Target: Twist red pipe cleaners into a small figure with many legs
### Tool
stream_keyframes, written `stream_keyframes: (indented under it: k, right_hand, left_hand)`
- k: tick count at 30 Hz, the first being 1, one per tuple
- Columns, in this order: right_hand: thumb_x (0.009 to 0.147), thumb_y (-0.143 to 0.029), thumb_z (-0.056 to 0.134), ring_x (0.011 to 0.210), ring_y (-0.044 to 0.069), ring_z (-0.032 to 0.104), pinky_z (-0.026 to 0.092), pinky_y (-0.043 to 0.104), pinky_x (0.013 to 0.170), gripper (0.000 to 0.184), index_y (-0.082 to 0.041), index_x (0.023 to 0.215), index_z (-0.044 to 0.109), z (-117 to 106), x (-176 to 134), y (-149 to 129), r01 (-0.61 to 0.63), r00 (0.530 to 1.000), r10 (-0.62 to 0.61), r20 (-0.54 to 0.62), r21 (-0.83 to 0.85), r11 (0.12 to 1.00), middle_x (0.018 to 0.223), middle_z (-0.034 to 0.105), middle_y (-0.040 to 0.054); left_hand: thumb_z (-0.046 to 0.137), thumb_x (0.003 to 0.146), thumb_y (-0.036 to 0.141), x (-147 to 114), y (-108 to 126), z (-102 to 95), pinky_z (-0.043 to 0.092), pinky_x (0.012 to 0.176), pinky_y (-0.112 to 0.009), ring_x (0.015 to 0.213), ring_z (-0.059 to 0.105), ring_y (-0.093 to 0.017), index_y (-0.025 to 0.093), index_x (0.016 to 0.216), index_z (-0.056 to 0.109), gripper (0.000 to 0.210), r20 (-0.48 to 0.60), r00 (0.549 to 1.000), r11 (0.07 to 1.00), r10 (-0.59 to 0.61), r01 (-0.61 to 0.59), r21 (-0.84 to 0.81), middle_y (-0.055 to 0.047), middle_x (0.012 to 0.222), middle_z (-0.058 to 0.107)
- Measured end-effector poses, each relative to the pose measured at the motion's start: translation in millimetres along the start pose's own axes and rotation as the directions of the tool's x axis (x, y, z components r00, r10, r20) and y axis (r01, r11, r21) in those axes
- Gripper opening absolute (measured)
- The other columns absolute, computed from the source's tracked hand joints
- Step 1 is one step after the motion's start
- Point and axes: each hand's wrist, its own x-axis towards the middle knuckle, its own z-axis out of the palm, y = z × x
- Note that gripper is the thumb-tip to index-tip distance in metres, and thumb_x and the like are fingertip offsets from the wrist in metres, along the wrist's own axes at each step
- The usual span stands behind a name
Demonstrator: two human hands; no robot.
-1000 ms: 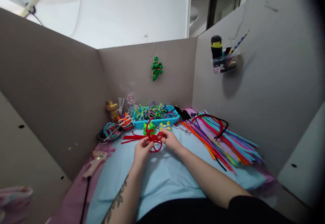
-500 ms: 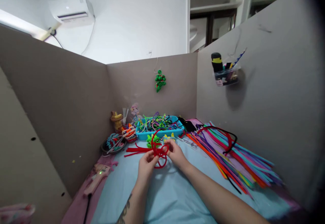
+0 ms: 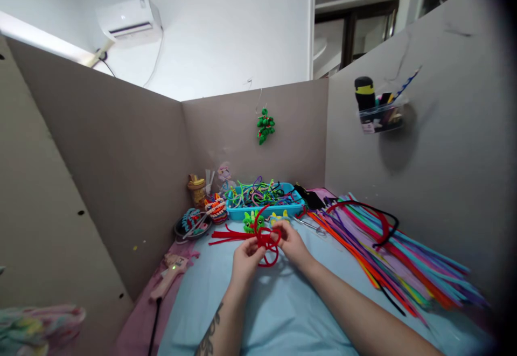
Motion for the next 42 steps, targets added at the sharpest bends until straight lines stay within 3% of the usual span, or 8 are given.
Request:
stream_keyframes:
  k: [7, 11, 15, 19, 23, 26, 34, 42]
  right_hand:
    - [0.072, -0.031, 0.057, 0.064, 0.014, 0.049, 0.041, 0.027, 0.063, 0.013, -0.018, 0.072, 0.054, -4.5, 1.5, 4.7, 0.021, 0.995, -0.019, 0.099, -0.024, 0.999, 0.068, 0.051, -0.0009]
    - [0.067, -0.024, 0.059, 0.090, 0.021, 0.051, 0.039, 0.035, 0.085, 0.008, -0.018, 0.062, 0.056, -4.5, 2.3, 2.0, 0.077, 0.991, -0.065, 0.120, -0.098, 0.992, 0.084, 0.055, 0.0036]
    - [0.066, -0.026, 0.061, 0.111, 0.026, 0.042, 0.031, 0.042, 0.097, 0.007, -0.019, 0.065, 0.061, -3.0, 1.7, 2.4, -0.058, 0.980, 0.072, 0.183, -0.081, 0.995, 0.111, 0.053, 0.0061]
    - [0.066, -0.026, 0.061, 0.116, 0.027, 0.040, 0.030, 0.042, 0.099, 0.009, -0.019, 0.071, 0.064, -2.4, 0.4, 3.2, -0.156, 0.958, 0.142, 0.248, 0.039, 0.987, 0.116, 0.054, 0.0050]
    - [0.060, -0.017, 0.062, 0.106, 0.024, 0.051, 0.041, 0.038, 0.088, 0.052, -0.023, 0.111, 0.054, -0.8, -2.5, 5.3, -0.303, 0.891, 0.179, 0.418, 0.254, 0.919, 0.108, 0.059, 0.0043]
    - [0.055, -0.011, 0.063, 0.099, 0.023, 0.056, 0.044, 0.037, 0.084, 0.072, -0.024, 0.123, 0.042, 2.6, -5.3, 8.3, -0.340, 0.865, 0.174, 0.471, 0.295, 0.893, 0.111, 0.058, 0.0051]
    - [0.063, -0.031, 0.070, 0.100, 0.024, 0.056, 0.040, 0.042, 0.092, 0.055, -0.019, 0.112, 0.048, 10.6, -6.9, 2.2, -0.144, 0.935, 0.064, 0.349, 0.209, 0.967, 0.104, 0.062, 0.0072]
    - [0.071, -0.045, 0.061, 0.107, 0.025, 0.048, 0.037, 0.038, 0.093, 0.031, -0.018, 0.083, 0.054, 8.4, -7.3, -2.9, 0.168, 0.977, -0.145, 0.154, -0.154, 0.974, 0.107, 0.053, 0.0108]
  left_hand:
    - [0.077, 0.051, 0.026, 1.6, -2.4, -1.4, 0.047, 0.069, -0.029, 0.072, 0.064, -0.020, 0.012, 0.085, 0.068, 0.038, 0.009, 0.999, 0.999, 0.039, -0.039, 0.001, -0.011, 0.081, 0.071]
    - [0.076, 0.054, 0.025, 0.8, -0.7, -1.8, 0.047, 0.068, -0.029, 0.071, 0.064, -0.019, 0.012, 0.086, 0.067, 0.036, 0.001, 0.997, 0.997, 0.074, -0.074, -0.001, -0.010, 0.080, 0.071]
    - [0.075, 0.055, 0.024, -0.2, 0.7, -1.6, 0.047, 0.069, -0.029, 0.071, 0.065, -0.019, 0.012, 0.087, 0.066, 0.035, 0.004, 0.996, 0.996, 0.092, -0.092, 0.002, -0.010, 0.081, 0.071]
    - [0.074, 0.057, 0.026, 1.3, -2.0, -2.9, 0.047, 0.069, -0.029, 0.073, 0.065, -0.020, 0.012, 0.089, 0.065, 0.037, 0.008, 0.995, 0.994, 0.104, -0.104, 0.015, -0.010, 0.082, 0.071]
    - [0.073, 0.059, 0.029, 3.9, -5.7, -5.7, 0.047, 0.070, -0.029, 0.076, 0.065, -0.021, 0.012, 0.091, 0.065, 0.037, -0.009, 0.992, 0.992, 0.128, -0.128, 0.021, -0.011, 0.086, 0.071]
    - [0.073, 0.060, 0.029, 4.4, -6.1, -6.8, 0.046, 0.072, -0.029, 0.079, 0.065, -0.021, 0.012, 0.093, 0.065, 0.038, 0.000, 0.992, 0.992, 0.129, -0.129, 0.009, -0.012, 0.088, 0.071]
    - [0.074, 0.058, 0.028, 1.7, -1.2, -3.7, 0.047, 0.071, -0.029, 0.077, 0.064, -0.021, 0.012, 0.091, 0.066, 0.037, -0.007, 0.995, 0.995, 0.098, -0.098, -0.003, -0.011, 0.086, 0.071]
    - [0.076, 0.055, 0.028, 2.3, 0.8, -4.9, 0.044, 0.063, -0.024, 0.069, 0.061, -0.015, 0.012, 0.088, 0.066, 0.038, -0.063, 0.996, 0.993, 0.064, -0.070, -0.093, -0.007, 0.078, 0.069]
